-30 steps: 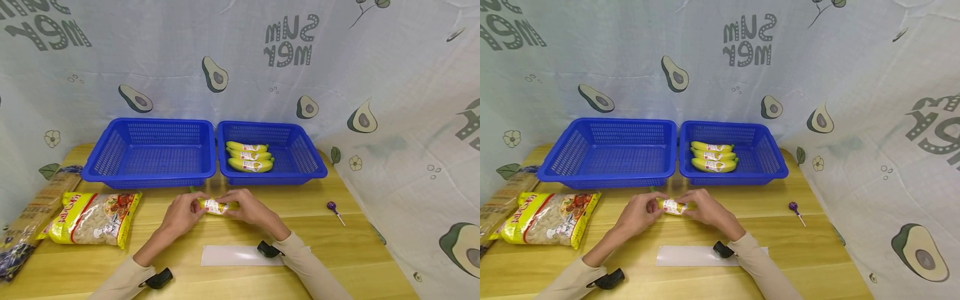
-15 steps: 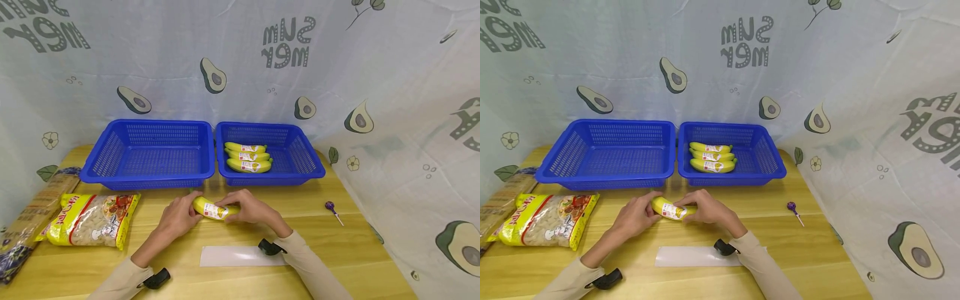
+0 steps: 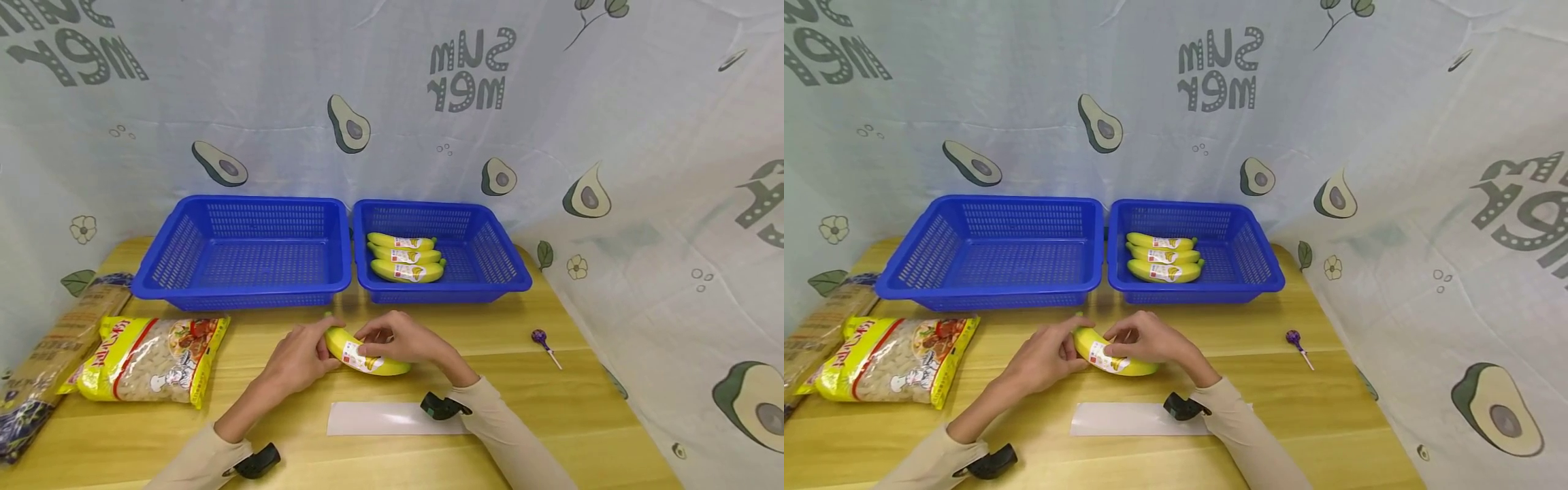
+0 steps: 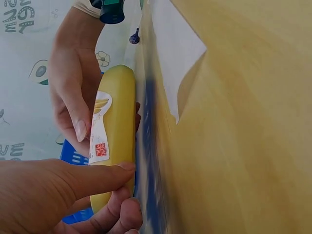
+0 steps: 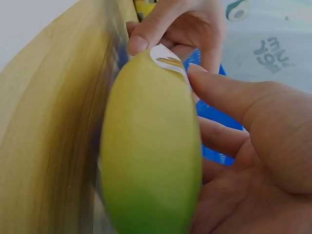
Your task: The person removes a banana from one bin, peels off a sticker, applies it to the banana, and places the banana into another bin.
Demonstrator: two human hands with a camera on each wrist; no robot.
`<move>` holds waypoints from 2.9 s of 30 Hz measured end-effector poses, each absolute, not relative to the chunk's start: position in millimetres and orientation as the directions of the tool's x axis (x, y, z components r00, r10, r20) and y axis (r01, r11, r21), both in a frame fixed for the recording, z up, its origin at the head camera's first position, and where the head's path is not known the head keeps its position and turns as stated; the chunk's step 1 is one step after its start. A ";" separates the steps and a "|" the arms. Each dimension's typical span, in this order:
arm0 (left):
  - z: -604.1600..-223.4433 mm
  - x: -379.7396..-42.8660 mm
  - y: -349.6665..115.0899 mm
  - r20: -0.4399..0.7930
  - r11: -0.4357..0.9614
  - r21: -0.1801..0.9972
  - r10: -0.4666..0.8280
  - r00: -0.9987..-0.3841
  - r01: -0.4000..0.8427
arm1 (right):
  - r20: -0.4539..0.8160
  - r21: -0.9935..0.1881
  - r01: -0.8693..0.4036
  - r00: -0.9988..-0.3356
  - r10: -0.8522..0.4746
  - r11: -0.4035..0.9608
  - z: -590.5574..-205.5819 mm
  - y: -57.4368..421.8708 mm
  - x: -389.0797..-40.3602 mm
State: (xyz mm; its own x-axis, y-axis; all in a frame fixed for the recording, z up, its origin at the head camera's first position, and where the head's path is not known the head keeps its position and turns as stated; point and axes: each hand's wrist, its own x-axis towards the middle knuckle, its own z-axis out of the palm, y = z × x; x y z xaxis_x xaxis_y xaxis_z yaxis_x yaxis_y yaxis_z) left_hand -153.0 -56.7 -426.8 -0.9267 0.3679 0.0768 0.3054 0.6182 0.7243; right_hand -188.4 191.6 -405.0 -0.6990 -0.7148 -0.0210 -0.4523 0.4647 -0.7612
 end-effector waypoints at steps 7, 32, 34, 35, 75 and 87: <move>-422.7 -149.4 -52.7 0.091 0.631 0.707 0.366 -0.926 0.319 | -0.078 -0.807 -0.377 -0.695 -0.715 0.455 -400.3 192.5 -187.8; -398.6 -144.4 -52.8 -0.015 0.302 0.947 0.380 -0.925 0.108 | -0.162 -0.834 -0.260 -0.729 -0.665 0.487 -383.4 223.8 -173.5; -397.7 -145.9 -50.7 -0.040 0.246 0.968 0.351 -0.935 0.051 | -0.168 -0.835 -0.251 -0.731 -0.661 0.490 -380.9 227.4 -172.4; -397.5 -147.0 -49.2 -0.053 0.200 0.980 0.340 -0.939 0.017 | -0.173 -0.837 -0.242 -0.733 -0.658 0.491 -379.6 229.4 -171.6; -392.0 -195.4 18.2 -0.372 -0.808 0.480 0.164 -0.913 -0.341 | -0.132 -0.864 -0.190 -0.809 -0.573 0.467 -276.5 273.9 -192.2; -393.7 -201.1 22.6 -0.388 -0.853 0.411 0.155 -0.909 -0.321 | -0.108 -0.846 -0.192 -0.851 -0.513 0.497 -260.6 275.4 -222.3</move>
